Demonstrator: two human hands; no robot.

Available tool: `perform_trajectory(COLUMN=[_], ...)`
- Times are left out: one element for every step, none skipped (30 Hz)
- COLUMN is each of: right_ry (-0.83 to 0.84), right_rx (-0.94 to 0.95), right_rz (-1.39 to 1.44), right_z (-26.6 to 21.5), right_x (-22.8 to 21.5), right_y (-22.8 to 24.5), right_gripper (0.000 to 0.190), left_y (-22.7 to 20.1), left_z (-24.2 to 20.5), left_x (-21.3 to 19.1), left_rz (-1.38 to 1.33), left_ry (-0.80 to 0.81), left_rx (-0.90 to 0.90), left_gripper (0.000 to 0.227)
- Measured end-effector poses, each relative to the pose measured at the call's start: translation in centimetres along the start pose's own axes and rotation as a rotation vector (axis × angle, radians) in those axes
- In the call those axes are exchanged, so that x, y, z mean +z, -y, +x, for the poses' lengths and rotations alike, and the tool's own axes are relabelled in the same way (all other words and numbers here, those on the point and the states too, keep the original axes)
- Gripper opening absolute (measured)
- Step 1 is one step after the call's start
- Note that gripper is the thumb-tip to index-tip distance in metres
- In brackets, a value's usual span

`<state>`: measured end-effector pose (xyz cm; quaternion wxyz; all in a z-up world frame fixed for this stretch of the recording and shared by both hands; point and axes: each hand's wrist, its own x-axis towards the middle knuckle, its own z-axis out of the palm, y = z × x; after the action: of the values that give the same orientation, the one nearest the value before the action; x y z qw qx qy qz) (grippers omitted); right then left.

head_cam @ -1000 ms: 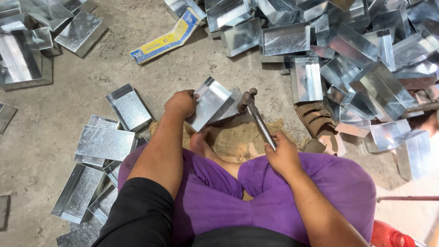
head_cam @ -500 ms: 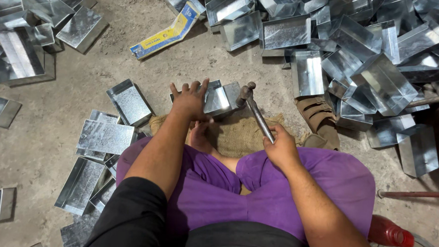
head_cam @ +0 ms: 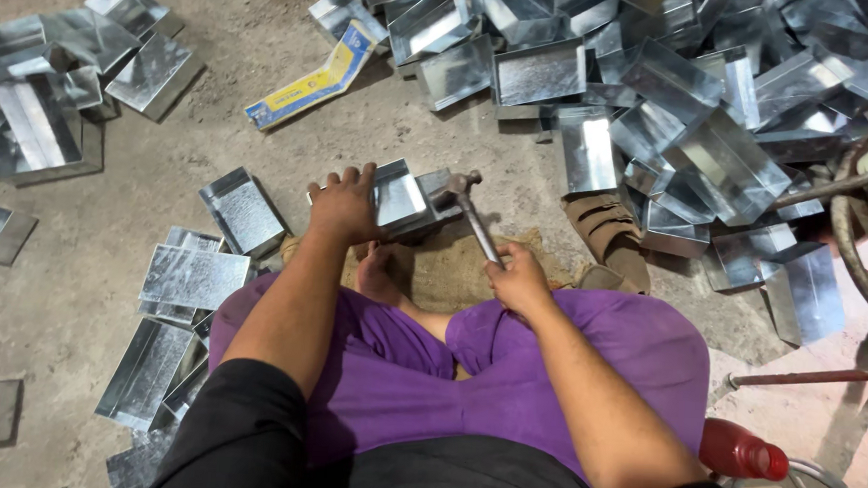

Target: The person sits on the floor and repeatedly hammers small rectangular metal boxes to flatten or shape them. They pick up each box, strike it with a hammer, and place it aside, continuing the process with multiple units.

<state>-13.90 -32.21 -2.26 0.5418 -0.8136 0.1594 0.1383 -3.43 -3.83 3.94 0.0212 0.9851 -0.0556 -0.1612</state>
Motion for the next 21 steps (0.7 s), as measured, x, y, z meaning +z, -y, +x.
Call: perform_trajectory(right_ry=[-0.005,-0.007,-0.060,-0.109,-0.159,-0.175,-0.191,-0.204,-0.237,-0.268,-0.300,-0.277,-0.254,-0.234,-0.248,-0.263,-0.278,-0.261,-0.243,-0.228,-0.208], right_rx=[0.029,0.062,-0.058,-0.178,-0.297,-0.378,-0.458,-0.537,-0.608,-0.676,-0.744,-0.704,-0.664,-0.622,-0.642,-0.661,-0.679,-0.613,-0.546,-0.479,-0.388], right_rz=[0.031,0.064,-0.018,-0.103,-0.188,-0.174,-0.159,-0.144,-0.146,-0.147,-0.147,-0.201,-0.254,-0.305,-0.324,-0.344,-0.364,-0.299,-0.234,-0.171,-0.172], right_z=[-0.1,-0.5,-1.2,-2.0,-2.8,-3.5,-4.2,-4.8,-5.3,-5.7,-6.1,-6.0,-5.9,-5.8,-5.6,-5.3,-5.0,-4.6,-4.2,-3.7,-3.0], right_x=[0.2,0.3,0.2,0.1,0.0,-0.4,-0.7,-0.9,-1.0,-1.1,-1.1,-1.0,-0.8,-0.6,-0.4,-0.2,0.0,0.3,0.6,0.8,0.9], right_y=[0.3,0.6,0.8,1.1,1.5,1.9,2.3,2.6,2.9,3.1,3.3,3.5,3.7,3.7,3.5,3.2,2.7,2.1,1.4,0.5,-0.5], right_gripper=[0.034,0.033,0.033,0.033,0.033,0.034,0.036,0.037,0.035,0.033,0.031,0.031,0.031,0.031,0.032,0.034,0.036,0.034,0.032,0.030,0.032], left_y=[0.0,0.1,0.2,0.3,0.4,0.5,0.6,0.7,0.8,1.0,1.0,1.2,1.2,1.2,1.3,1.2,1.2,1.3,1.5,1.6,1.7], left_z=[-0.1,-0.3,-0.4,-0.4,-0.4,-0.3,0.0,0.2,0.5,0.5,0.5,0.7,0.8,0.9,1.0,1.1,1.2,1.2,1.1,0.9,0.8], left_x=[0.0,0.1,0.2,0.4,0.5,0.7,0.9,1.1,1.4,1.6,1.9,1.9,1.8,1.8,1.8,1.9,1.9,2.0,2.1,2.2,2.2], left_rz=[0.006,0.013,0.021,0.019,0.017,0.009,0.012,0.014,0.016,0.006,-0.003,-0.008,-0.005,0.000,0.006,-0.006,-0.017,-0.028,-0.023,-0.020,-0.017], left_ry=[0.009,0.022,0.035,0.045,0.054,0.067,0.045,0.026,0.007,0.000,-0.006,-0.020,-0.007,0.007,0.020,0.019,0.018,0.014,-0.008,-0.031,-0.055], left_rx=[-0.002,-0.005,-0.009,-0.018,-0.027,-0.041,-0.034,-0.029,-0.024,-0.019,-0.015,-0.008,-0.014,-0.017,-0.020,-0.019,-0.018,-0.014,-0.015,-0.012,-0.009], left_gripper=[0.129,0.129,0.130,0.129,0.129,0.129,0.129,0.128,0.128,0.128,0.128,0.127,0.128,0.128,0.128,0.129,0.129,0.130,0.129,0.128,0.127])
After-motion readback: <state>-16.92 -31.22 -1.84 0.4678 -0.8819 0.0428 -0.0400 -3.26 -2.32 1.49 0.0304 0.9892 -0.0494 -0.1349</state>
